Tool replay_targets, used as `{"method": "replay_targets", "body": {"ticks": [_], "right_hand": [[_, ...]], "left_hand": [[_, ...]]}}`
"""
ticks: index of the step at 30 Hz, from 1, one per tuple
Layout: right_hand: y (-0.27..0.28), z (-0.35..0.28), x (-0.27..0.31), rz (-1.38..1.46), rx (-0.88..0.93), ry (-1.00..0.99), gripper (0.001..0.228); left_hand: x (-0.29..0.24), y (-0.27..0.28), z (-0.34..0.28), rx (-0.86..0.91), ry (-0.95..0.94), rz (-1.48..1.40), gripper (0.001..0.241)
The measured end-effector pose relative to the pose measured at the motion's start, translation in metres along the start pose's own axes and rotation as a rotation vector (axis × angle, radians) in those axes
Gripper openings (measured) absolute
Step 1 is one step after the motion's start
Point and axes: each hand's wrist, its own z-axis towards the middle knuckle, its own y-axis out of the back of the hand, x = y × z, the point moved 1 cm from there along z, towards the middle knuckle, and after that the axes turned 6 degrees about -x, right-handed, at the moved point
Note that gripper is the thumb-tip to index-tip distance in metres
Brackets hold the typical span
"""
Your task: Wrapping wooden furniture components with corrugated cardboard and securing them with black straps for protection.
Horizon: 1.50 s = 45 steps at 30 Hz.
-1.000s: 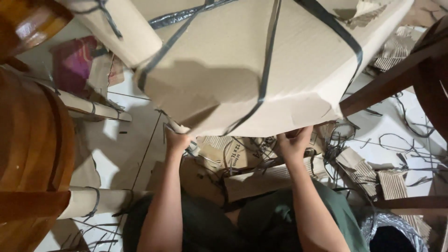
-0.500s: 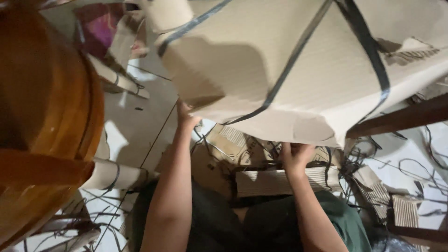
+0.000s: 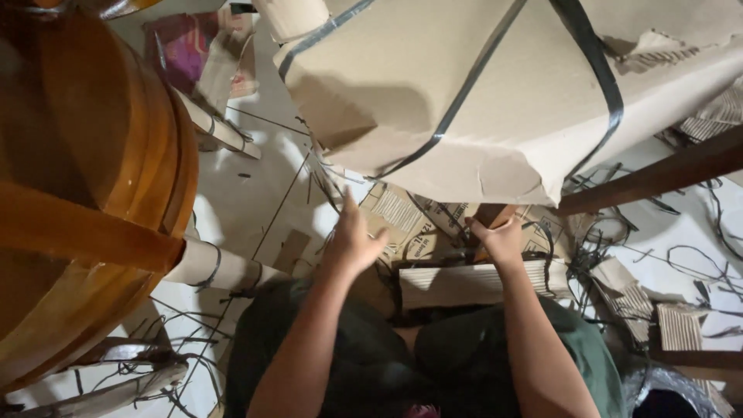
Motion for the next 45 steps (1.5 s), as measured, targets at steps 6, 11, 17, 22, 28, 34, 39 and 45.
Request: {"method": "replay_targets", "body": {"ticks": [6, 11, 17, 22, 28, 34, 39, 45], "right_hand": [[-0.019, -0.012, -0.007, 0.208, -0.116, 0.139, 0.034], [-0.045, -0.025, -0.004, 0.296, -0.118, 0.130, 0.029], [-0.099, -0.026, -0.037, 0.353, -0.130, 0.200, 0.030], [-0.137, -0.039, -0.035, 0.468, -0.058, 0.369, 0.036], [-0.148, -0.049, 0.000, 0.541, -0.057, 0.378, 0.027], [-0.130, -0.061, 0.053, 0.534, 0.043, 0.459, 0.048], [-0.096, -0.032, 0.053, -0.154, 0.486, 0.184, 0.077], [-0.007, -0.021, 0.070, -0.460, 0.701, 0.270, 0.052]], "left_hand": [[-0.039, -0.052, -0.046, 0.166, -0.301, -0.253, 0.073], [-0.045, -0.057, -0.024, 0.070, -0.345, -0.297, 0.069], [-0.013, -0.083, -0.009, -0.086, -0.354, -0.259, 0.057], [0.007, -0.107, 0.012, -0.183, -0.267, -0.368, 0.049], [0.030, -0.128, 0.027, -0.303, -0.247, -0.443, 0.048], [0.008, -0.104, 0.035, -0.389, -0.243, -0.422, 0.036], [0.047, -0.123, 0.043, -0.316, -0.119, -0.319, 0.039], [0.020, -0.061, 0.022, 0.187, 0.022, 0.050, 0.074]]}}
